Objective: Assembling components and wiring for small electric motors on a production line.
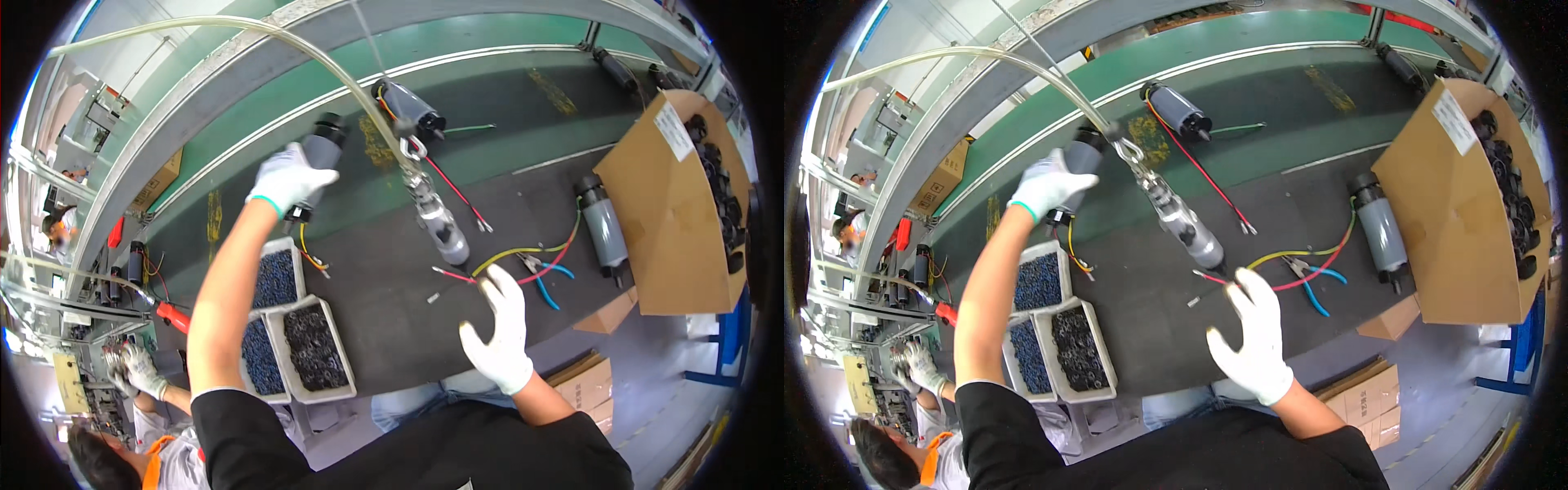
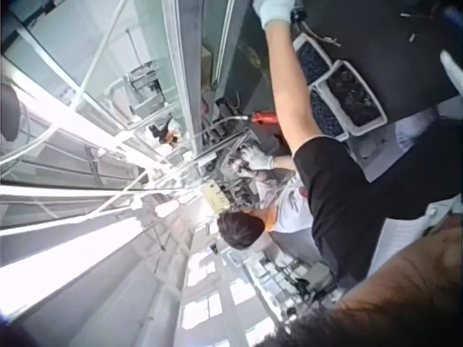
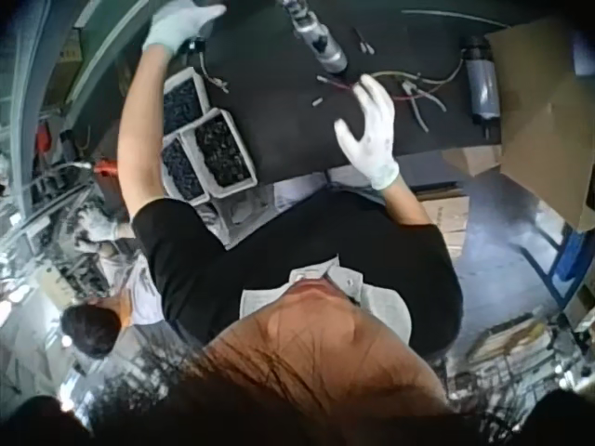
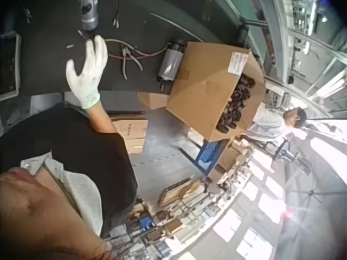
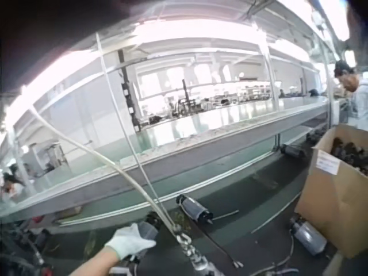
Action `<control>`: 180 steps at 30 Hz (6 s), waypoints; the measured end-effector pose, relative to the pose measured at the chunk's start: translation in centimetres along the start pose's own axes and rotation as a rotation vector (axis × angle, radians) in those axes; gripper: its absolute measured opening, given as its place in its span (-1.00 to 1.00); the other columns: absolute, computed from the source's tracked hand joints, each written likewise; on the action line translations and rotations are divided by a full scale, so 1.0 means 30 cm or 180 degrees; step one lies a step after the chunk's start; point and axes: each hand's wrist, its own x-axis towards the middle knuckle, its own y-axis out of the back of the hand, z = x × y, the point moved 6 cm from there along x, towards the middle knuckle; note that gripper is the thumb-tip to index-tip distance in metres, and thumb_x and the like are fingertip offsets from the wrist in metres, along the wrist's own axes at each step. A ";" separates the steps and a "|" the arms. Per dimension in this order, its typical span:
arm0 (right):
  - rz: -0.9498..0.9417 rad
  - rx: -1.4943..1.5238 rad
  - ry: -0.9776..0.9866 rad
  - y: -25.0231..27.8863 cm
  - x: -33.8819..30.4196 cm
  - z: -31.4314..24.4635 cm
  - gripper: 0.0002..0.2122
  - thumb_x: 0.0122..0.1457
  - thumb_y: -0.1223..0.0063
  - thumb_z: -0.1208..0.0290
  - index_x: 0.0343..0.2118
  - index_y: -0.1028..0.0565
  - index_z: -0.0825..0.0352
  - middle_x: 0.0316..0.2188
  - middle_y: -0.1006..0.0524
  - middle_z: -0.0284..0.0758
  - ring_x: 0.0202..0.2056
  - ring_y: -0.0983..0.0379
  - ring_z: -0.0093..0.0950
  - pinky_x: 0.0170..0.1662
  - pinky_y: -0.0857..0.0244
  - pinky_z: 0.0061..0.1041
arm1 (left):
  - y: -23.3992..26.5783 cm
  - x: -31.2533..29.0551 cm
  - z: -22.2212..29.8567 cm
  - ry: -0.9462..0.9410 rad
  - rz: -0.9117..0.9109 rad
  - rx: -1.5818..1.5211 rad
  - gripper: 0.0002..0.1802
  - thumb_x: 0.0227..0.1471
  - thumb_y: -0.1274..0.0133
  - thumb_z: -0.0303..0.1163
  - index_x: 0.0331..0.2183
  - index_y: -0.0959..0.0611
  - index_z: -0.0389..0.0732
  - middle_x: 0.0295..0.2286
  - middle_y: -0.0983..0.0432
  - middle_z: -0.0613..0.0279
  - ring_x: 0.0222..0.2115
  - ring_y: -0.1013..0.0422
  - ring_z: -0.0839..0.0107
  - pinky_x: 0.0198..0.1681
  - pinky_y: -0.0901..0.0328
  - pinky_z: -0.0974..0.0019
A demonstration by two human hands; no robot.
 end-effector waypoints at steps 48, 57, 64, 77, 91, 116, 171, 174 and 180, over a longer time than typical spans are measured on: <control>-0.0292 0.1464 -0.0872 -0.259 0.269 0.187 -0.66 0.21 -0.33 0.39 -0.01 -0.52 0.40 -0.32 -0.58 -0.44 -0.34 -0.40 -0.70 -0.21 -0.38 -0.58 | -0.577 -1.202 0.464 0.0565 0.1083 -0.2731 0.03 -0.04 -0.42 -0.17 0.35 -0.30 -0.29 -0.39 -0.66 0.05 -0.45 -0.62 0.20 -0.32 -0.50 0.20; -0.0346 0.1901 -0.0882 -0.261 0.266 0.193 -0.75 0.25 -0.28 0.50 -0.06 -0.51 0.39 -0.31 -0.57 -0.46 -0.32 -0.42 -0.72 -0.19 -0.37 -0.62 | -0.574 -1.207 0.456 0.0606 0.0759 -0.3255 -0.02 0.02 -0.36 -0.21 0.35 -0.28 -0.31 -0.42 -0.65 0.05 -0.48 -0.61 0.17 -0.36 -0.49 0.22; -0.0447 0.2141 -0.1028 -0.275 0.264 0.202 -0.74 0.30 -0.18 0.64 0.03 -0.49 0.36 -0.21 -0.58 -0.44 -0.23 -0.48 -0.70 -0.11 -0.40 -0.65 | -0.603 -1.208 0.447 0.0772 0.0586 -0.3456 -0.03 0.06 -0.34 -0.22 0.36 -0.26 -0.32 -0.43 -0.64 0.06 -0.49 -0.60 0.29 -0.37 -0.49 0.25; -0.0389 0.1625 -0.0872 -0.260 0.265 0.206 -0.73 0.27 -0.23 0.55 0.00 -0.50 0.40 -0.25 -0.59 -0.39 -0.27 -0.49 -0.69 -0.16 -0.43 -0.63 | -0.719 -1.224 0.508 0.1423 -0.0377 -0.6762 -0.33 0.42 0.10 -0.32 0.43 -0.12 -0.19 -0.27 -0.57 0.22 -0.58 -0.47 0.59 -0.62 -0.25 0.55; -0.0698 0.0674 -0.0896 -0.206 0.353 0.110 -0.71 0.14 -0.37 0.31 -0.20 -0.58 0.39 -0.39 -0.62 -0.42 -0.32 -0.52 -0.64 -0.16 -0.45 -0.44 | -0.352 -0.967 0.482 0.0319 0.0750 -0.1190 0.07 0.11 -0.23 0.06 0.34 -0.19 -0.49 -0.14 -0.61 -0.25 -0.21 -0.62 -0.01 -0.08 -0.50 0.11; -0.0277 0.1226 -0.1292 -0.113 0.350 0.170 -0.62 0.06 -0.18 0.72 0.00 -0.59 0.42 -0.27 -0.60 -0.46 -0.29 -0.44 -0.73 -0.18 -0.38 -0.63 | -0.091 0.228 -0.875 0.1460 0.0804 -0.1630 -0.21 -0.24 -0.42 0.10 -0.04 -0.72 -0.25 -0.14 -0.69 -0.04 -0.23 -0.65 0.14 -0.11 -0.48 0.14; 0.0274 0.3204 -0.1047 0.003 0.202 0.060 -0.61 0.20 -0.17 0.71 0.11 -0.46 0.49 -0.08 -0.62 -0.15 -0.20 -0.63 -0.46 -0.19 -0.53 -0.58 | -0.540 -1.006 0.461 0.0898 0.0667 -0.2587 0.11 0.10 -0.26 -0.27 0.44 0.05 -0.30 -0.32 -0.65 -0.23 -0.42 -0.62 -0.05 -0.33 -0.49 0.03; 0.0221 0.2970 -0.1084 -0.005 0.199 0.070 -0.57 0.22 -0.15 0.73 0.16 -0.41 0.48 -0.03 -0.60 -0.13 -0.17 -0.63 -0.44 -0.19 -0.54 -0.58 | -0.560 -0.998 0.444 0.0714 0.0744 -0.3100 0.08 0.12 -0.22 -0.35 0.46 0.06 -0.25 -0.32 -0.65 -0.18 -0.47 -0.61 0.08 -0.36 -0.49 0.12; 0.0295 0.3233 -0.0998 -0.035 0.196 0.101 -0.56 0.23 -0.17 0.71 0.18 -0.39 0.50 -0.01 -0.58 -0.10 -0.10 -0.61 -0.41 -0.14 -0.53 -0.56 | -0.626 -1.031 0.426 0.1029 0.0117 -0.4293 0.07 0.13 -0.19 -0.46 0.47 0.09 -0.16 -0.40 -0.63 0.01 -0.50 -0.55 0.34 -0.37 -0.47 0.27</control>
